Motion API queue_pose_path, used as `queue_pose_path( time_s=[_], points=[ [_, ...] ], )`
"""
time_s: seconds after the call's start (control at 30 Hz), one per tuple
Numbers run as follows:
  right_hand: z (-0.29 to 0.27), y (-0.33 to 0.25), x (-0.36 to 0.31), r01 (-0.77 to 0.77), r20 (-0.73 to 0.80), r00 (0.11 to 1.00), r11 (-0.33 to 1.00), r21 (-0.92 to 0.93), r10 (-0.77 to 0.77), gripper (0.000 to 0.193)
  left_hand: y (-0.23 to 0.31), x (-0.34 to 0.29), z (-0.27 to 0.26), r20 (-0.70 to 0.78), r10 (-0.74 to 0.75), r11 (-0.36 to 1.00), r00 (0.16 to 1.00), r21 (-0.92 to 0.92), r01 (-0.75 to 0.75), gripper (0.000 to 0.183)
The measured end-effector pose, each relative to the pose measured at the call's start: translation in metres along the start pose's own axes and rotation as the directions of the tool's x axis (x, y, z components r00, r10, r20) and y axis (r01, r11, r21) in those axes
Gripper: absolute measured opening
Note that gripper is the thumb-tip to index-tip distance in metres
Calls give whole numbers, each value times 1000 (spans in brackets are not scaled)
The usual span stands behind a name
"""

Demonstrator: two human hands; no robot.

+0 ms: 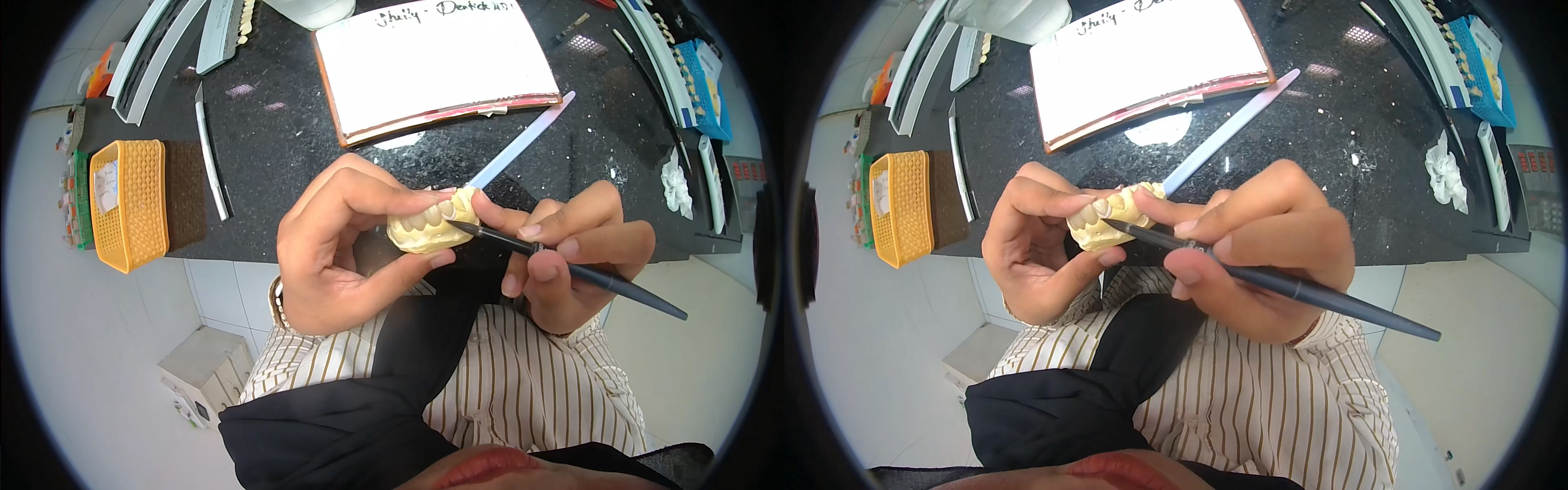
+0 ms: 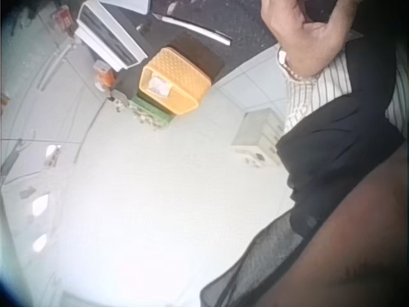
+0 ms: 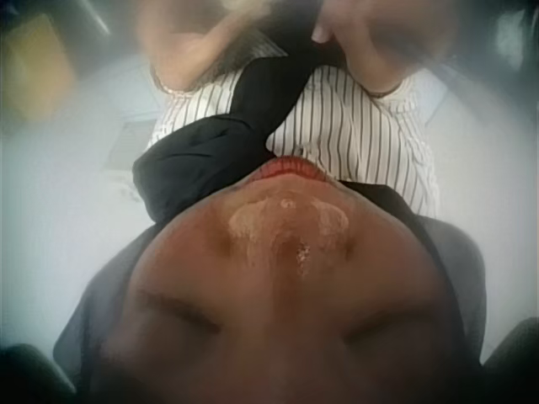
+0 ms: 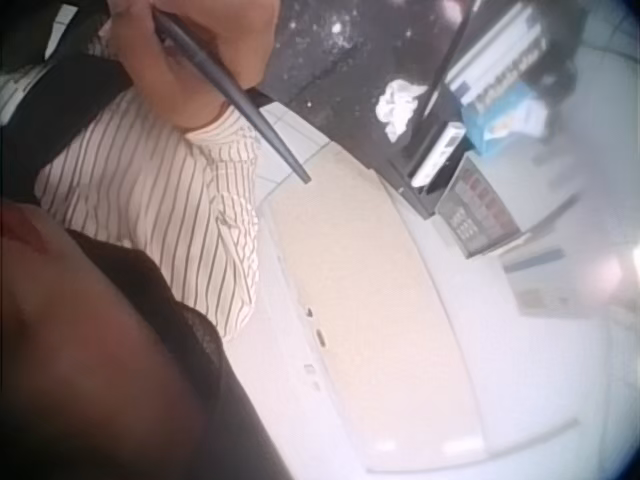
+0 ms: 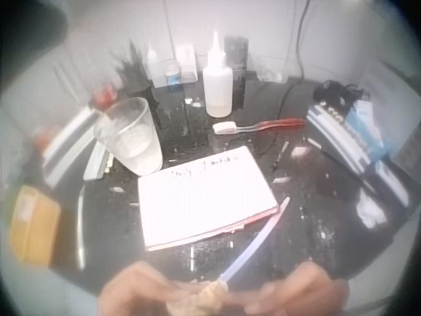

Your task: The person uses a fine brush to apply and shape material on a dental mold held in their left hand. They repeatedly dip the brush into a container and wipe it on a tissue while working on the mold's surface.

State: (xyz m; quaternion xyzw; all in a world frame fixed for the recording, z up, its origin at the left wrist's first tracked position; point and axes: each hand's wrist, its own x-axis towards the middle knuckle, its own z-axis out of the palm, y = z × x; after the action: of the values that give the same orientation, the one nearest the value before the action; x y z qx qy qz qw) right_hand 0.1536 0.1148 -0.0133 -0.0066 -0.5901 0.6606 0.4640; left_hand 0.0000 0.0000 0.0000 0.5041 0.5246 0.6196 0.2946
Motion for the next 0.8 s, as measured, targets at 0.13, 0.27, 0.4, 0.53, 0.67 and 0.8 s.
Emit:
queue_pose_path(
  time_s=[0.13,0.27,0.4,0.53,0.67,0.8],
  points=[
    [-3,0,0,28,96,995,997,-78,-20,19,3,0,-2,38,-32,999,999,27,31,42],
    [5,0,-1,-12,-78,997,999,52,16,20,3,0,0,21,-33,998,999,47,32,41],
    [3,0,-1,-2,-46,999,999,40,4,20,-1,1,2,-22,16,1000,1000,6,-16,36],
    [1,5,-3,50,-16,999,997,55,-49,21,-2,0,1,-26,12,1000,1000,-3,-12,35],
    [3,7,-6,152,-2,988,988,-13,-152,23,0,1,2,-32,8,1000,999,-3,-8,34],
    [0,3,-13,219,66,975,968,-124,-212,26,-1,3,5,-65,40,999,997,20,-39,32]
  ],
)
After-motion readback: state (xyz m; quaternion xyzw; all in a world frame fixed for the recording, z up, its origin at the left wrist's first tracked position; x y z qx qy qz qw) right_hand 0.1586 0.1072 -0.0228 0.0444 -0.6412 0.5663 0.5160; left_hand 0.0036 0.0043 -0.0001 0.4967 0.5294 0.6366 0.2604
